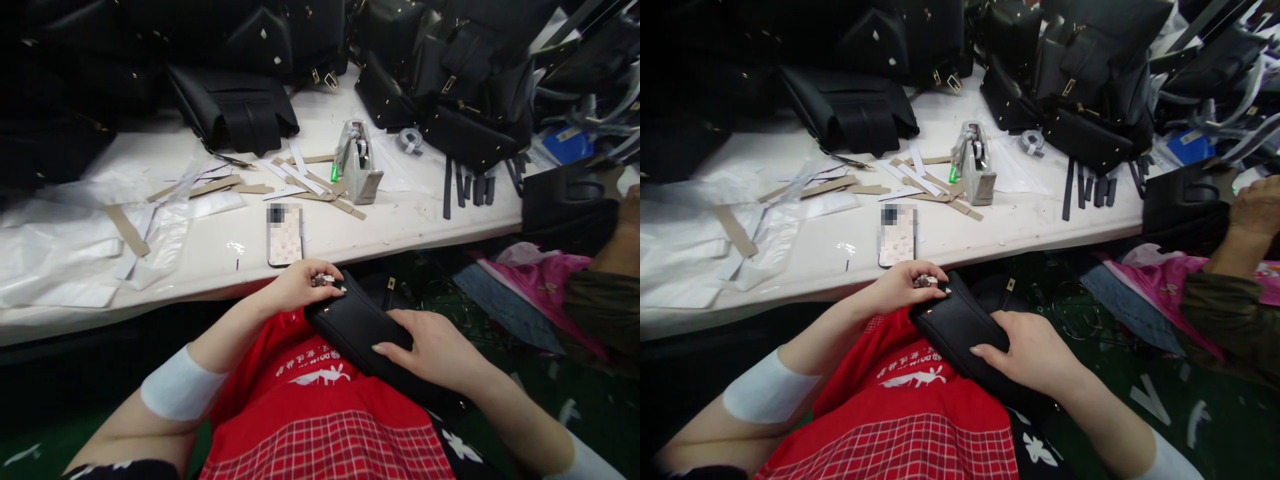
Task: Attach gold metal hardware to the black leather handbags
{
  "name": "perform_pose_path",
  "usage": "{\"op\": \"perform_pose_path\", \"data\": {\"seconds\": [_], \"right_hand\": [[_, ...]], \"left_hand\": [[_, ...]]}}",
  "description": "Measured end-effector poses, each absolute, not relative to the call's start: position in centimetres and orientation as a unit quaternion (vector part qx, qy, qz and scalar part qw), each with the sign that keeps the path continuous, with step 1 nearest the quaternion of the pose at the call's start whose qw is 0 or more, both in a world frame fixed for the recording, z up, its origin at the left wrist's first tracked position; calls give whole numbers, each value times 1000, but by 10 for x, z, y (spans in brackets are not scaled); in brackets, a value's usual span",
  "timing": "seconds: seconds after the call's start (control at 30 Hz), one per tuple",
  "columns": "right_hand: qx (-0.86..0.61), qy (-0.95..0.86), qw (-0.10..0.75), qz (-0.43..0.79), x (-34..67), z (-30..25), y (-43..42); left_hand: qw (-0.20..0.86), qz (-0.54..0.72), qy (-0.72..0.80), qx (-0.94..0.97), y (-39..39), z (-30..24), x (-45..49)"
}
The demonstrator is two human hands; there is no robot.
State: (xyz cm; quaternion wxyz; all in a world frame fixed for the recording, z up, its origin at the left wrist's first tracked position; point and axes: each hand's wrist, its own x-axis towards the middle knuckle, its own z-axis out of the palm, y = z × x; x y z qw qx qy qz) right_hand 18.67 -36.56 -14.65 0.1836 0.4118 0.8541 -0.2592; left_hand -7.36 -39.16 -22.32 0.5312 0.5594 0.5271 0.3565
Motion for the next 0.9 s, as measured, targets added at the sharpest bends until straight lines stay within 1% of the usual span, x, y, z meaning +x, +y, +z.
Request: {"op": "perform_pose_path", "data": {"seconds": [0.17, 0.4, 0.5, 0.57, 0.67, 0.73, 0.83, 0.9], "right_hand": [[417, 856, 182, -247, 187, -145, -368], [422, 856, 164, -251, 190, -145, -369], [413, 858, 161, -259, 190, -147, -368], [411, 860, 162, -255, 190, -147, -368], [417, 858, 166, -250, 190, -147, -367], [425, 852, 160, -261, 191, -147, -366], [436, 837, 152, -292, 195, -154, -362], [440, 820, 137, -338, 201, -167, -353]], "left_hand": [[435, 307, 553, 640, -385, -221, -63], [439, 287, 593, 611, -386, -222, -53], [420, 275, 598, 625, -388, -218, -52], [452, 276, 582, 617, -391, -214, -53], [601, 302, 485, 560, -398, -209, -59], [666, 349, 432, 498, -401, -208, -66], [672, 460, 415, 405, -404, -214, -79], [663, 517, 402, 362, -404, -219, -86]]}}
